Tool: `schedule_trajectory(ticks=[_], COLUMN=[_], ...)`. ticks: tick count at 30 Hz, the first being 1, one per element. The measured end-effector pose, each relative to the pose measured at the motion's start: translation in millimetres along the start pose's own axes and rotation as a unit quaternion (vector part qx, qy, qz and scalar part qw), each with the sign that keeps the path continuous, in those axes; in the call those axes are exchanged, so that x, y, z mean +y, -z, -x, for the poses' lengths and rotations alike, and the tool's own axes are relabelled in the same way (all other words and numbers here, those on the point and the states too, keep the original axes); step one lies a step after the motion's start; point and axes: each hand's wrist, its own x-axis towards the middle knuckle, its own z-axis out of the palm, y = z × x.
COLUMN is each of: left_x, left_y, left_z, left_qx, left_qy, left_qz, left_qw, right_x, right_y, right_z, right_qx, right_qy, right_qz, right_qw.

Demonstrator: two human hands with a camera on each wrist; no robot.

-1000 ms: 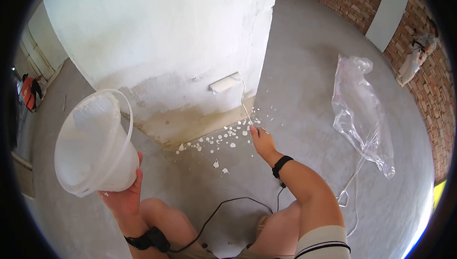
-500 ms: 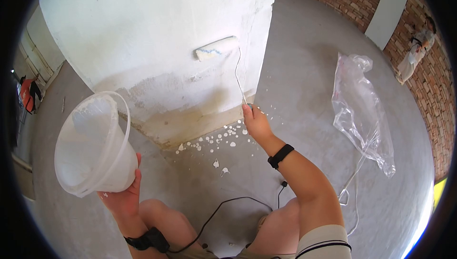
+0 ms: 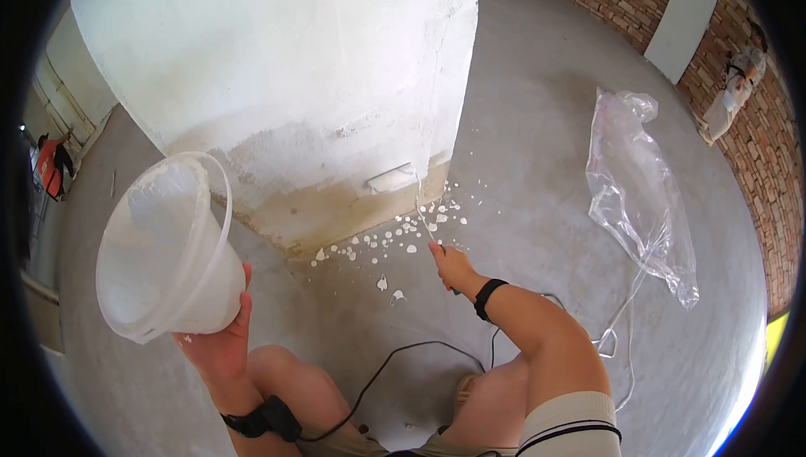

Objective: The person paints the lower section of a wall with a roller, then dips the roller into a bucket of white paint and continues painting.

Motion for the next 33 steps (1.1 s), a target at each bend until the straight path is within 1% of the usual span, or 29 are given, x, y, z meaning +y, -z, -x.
schedule_trajectory(ticks=[1, 2, 4, 7, 8, 10, 11, 13, 17, 19, 23, 25, 26, 28, 29, 31, 32, 33], left_x=[-1, -1, -2, -1, 1, 2, 3, 4, 5, 5, 9, 11, 12, 15, 17, 25, 32, 41], left_y=[-3, -4, -4, -6, -4, 1, 1, -1, -2, -4, 0, 1, 1, 2, 2, 2, 0, -1], left_z=[1, 2, 3, 6, 6, 5, 6, 6, 7, 9, 8, 7, 7, 7, 7, 4, 5, 4], left_qx=[0.005, 0.006, -0.011, -0.012, -0.009, 0.009, 0.012, 0.003, -0.007, -0.009, -0.008, -0.003, -0.001, -0.013, -0.010, -0.033, -0.028, -0.030], left_qy=[0.002, 0.002, -0.003, -0.008, -0.011, -0.016, -0.017, -0.017, -0.025, -0.015, -0.015, -0.017, -0.017, -0.033, -0.041, -0.061, -0.070, -0.076], left_qz=[-0.006, -0.006, -0.016, -0.012, -0.013, 0.003, 0.003, -0.005, -0.006, 0.004, -0.002, 0.004, 0.003, 0.004, 0.009, -0.011, -0.008, -0.006], left_qw=[1.000, 1.000, 1.000, 1.000, 1.000, 1.000, 1.000, 1.000, 1.000, 1.000, 1.000, 1.000, 1.000, 0.999, 0.999, 0.998, 0.997, 0.997], right_x=[-1, -1, 2, 2, 1, 1, 2, 2, -4, -4, -27, -41, -48, -68, -82, -113, -127, -144], right_y=[2, 4, 9, 7, 4, -2, -5, -12, -21, -22, -27, -38, -45, -59, -64, -70, -67, -64], right_z=[3, 2, -1, 3, 4, 7, 7, 8, 18, 19, 43, 55, 60, 70, 79, 97, 107, 115], right_qx=[-0.012, -0.013, -0.050, -0.024, -0.028, -0.026, -0.029, -0.047, -0.038, -0.029, -0.034, -0.053, -0.054, -0.080, -0.085, -0.131, -0.138, -0.126], right_qy=[-0.019, -0.019, -0.052, -0.038, -0.038, 0.017, 0.015, -0.016, -0.016, 0.002, 0.019, 0.084, 0.083, 0.156, 0.159, 0.135, 0.137, 0.135], right_qz=[0.004, 0.004, -0.014, -0.024, -0.023, -0.033, -0.032, -0.106, -0.105, -0.100, -0.103, -0.043, -0.044, 0.000, 0.008, -0.036, -0.028, -0.008], right_qw=[1.000, 1.000, 0.997, 0.999, 0.999, 0.999, 0.999, 0.993, 0.994, 0.995, 0.994, 0.994, 0.994, 0.984, 0.984, 0.982, 0.981, 0.983])
